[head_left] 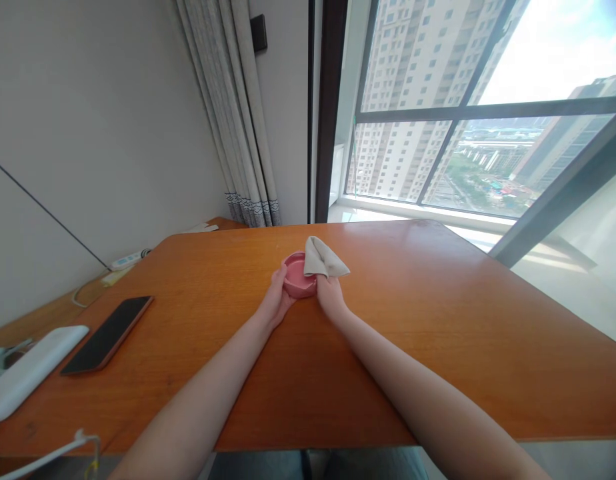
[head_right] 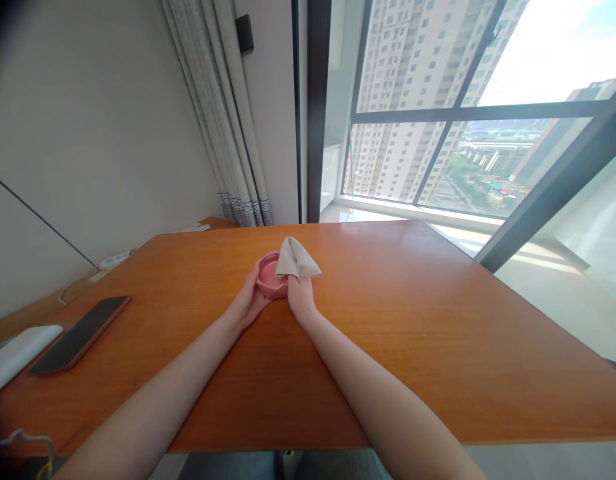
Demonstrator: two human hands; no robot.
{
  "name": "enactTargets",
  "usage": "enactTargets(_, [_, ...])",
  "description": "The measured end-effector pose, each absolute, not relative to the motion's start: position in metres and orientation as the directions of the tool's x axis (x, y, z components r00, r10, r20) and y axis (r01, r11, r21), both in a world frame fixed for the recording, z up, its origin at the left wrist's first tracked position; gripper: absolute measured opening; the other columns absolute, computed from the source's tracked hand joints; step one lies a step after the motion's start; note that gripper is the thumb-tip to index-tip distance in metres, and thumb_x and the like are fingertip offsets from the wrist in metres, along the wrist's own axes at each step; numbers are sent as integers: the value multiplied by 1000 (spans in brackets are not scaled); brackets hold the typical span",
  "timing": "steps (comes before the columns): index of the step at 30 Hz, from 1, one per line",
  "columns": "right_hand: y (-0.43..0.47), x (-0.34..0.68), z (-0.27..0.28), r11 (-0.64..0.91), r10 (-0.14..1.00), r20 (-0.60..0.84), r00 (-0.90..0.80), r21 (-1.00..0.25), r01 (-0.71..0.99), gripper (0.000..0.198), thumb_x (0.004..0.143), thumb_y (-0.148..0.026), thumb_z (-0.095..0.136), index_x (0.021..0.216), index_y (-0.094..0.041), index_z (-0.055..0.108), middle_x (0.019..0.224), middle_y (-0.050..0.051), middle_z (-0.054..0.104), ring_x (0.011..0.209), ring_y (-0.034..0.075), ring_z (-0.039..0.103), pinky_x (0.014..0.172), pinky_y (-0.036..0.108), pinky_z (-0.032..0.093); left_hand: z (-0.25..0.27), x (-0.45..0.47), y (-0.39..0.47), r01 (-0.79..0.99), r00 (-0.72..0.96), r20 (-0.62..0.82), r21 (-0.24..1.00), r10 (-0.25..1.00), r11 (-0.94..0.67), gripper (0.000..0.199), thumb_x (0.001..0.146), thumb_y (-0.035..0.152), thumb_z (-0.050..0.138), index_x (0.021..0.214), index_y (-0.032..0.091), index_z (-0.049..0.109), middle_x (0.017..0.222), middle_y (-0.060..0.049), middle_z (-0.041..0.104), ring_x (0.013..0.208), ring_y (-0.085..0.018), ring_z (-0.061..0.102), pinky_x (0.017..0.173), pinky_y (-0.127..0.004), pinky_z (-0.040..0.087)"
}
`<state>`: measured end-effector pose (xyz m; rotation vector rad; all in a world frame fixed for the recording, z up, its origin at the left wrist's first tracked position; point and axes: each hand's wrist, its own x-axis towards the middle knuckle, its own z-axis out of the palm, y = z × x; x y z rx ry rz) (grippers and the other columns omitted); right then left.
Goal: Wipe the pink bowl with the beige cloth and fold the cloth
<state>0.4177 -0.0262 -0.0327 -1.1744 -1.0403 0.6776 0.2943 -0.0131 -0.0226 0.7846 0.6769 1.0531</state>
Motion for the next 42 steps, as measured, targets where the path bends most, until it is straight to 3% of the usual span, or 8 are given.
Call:
enactTargets(4, [-20, 431, -29, 264, 895, 265, 359, -963, 54, 39, 81, -40, 47, 109, -20, 65, 111, 6, 67, 123, 24, 49, 109, 40, 31, -17, 285, -11, -376, 478, -209, 829, 853, 414, 52, 80, 54, 57, 122, 24, 58, 127, -9, 59, 113, -26, 58, 81, -36, 55])
enactTargets(7, [-19, 431, -32, 199, 929, 199, 311, -979, 35, 38, 79, -40, 50, 107, -20, 66, 107, 6, 69, 117, 27, 54, 106, 42, 35, -20, 282, -6, -331, 405, -282, 841, 870, 427, 45, 78, 43, 62, 118, 22, 60, 122, -9, 62, 111, -27, 59, 76, -35, 56])
enactTargets(15, [-36, 394, -36, 262, 907, 257, 334, -965, 30, 46, 84, -43, 47, 122, -20, 58, 122, 6, 62, 133, 22, 37, 115, 39, 18, -25, 288, -1, -530, 229, -162, 806, 960, 263, 43, 83, 39, 58, 125, 29, 53, 121, -4, 63, 108, -22, 60, 78, -34, 56])
enactTargets(19, [-34, 397, -34, 302, 880, 296, 372, -952, 43, 47, 85, -42, 45, 125, -19, 56, 122, 5, 62, 135, 20, 34, 116, 39, 16, -25, 288, -4, -489, 298, -195, 809, 934, 325, 50, 80, 43, 62, 126, 27, 51, 122, -6, 62, 104, -21, 62, 80, -34, 56])
enactTargets(24, [-20, 427, -29, 269, 873, 264, 410, -962, 48, 44, 83, -36, 45, 120, -18, 60, 114, 6, 67, 125, 24, 47, 111, 40, 27, -21, 287, -10, -387, 465, -241, 810, 852, 440, 53, 83, 53, 54, 126, 23, 54, 127, -9, 59, 108, -24, 61, 82, -37, 55])
enactTargets(29, [-16, 436, -31, 256, 909, 258, 326, -965, 49, 43, 80, -32, 46, 117, -17, 62, 107, 6, 70, 113, 26, 57, 103, 40, 38, -20, 285, -9, -335, 467, -308, 805, 829, 489, 44, 83, 41, 58, 122, 20, 59, 125, -9, 61, 111, -25, 60, 81, -34, 56])
enactTargets(36, [-28, 405, -36, 309, 879, 299, 371, -950, 32, 43, 83, -35, 48, 120, -19, 60, 120, 6, 64, 128, 23, 45, 113, 37, 26, -32, 284, 4, -535, 312, -178, 779, 933, 328, 45, 83, 35, 59, 124, 16, 56, 120, -11, 64, 107, -23, 62, 89, -37, 53])
enactTargets(42, [-24, 412, -37, 310, 863, 301, 406, -950, 45, 45, 82, -34, 48, 123, -18, 58, 122, 6, 63, 130, 22, 41, 114, 39, 23, -31, 287, -1, -537, 379, -113, 781, 918, 318, 54, 87, 56, 43, 122, 17, 57, 121, -12, 63, 110, -23, 60, 90, -38, 52])
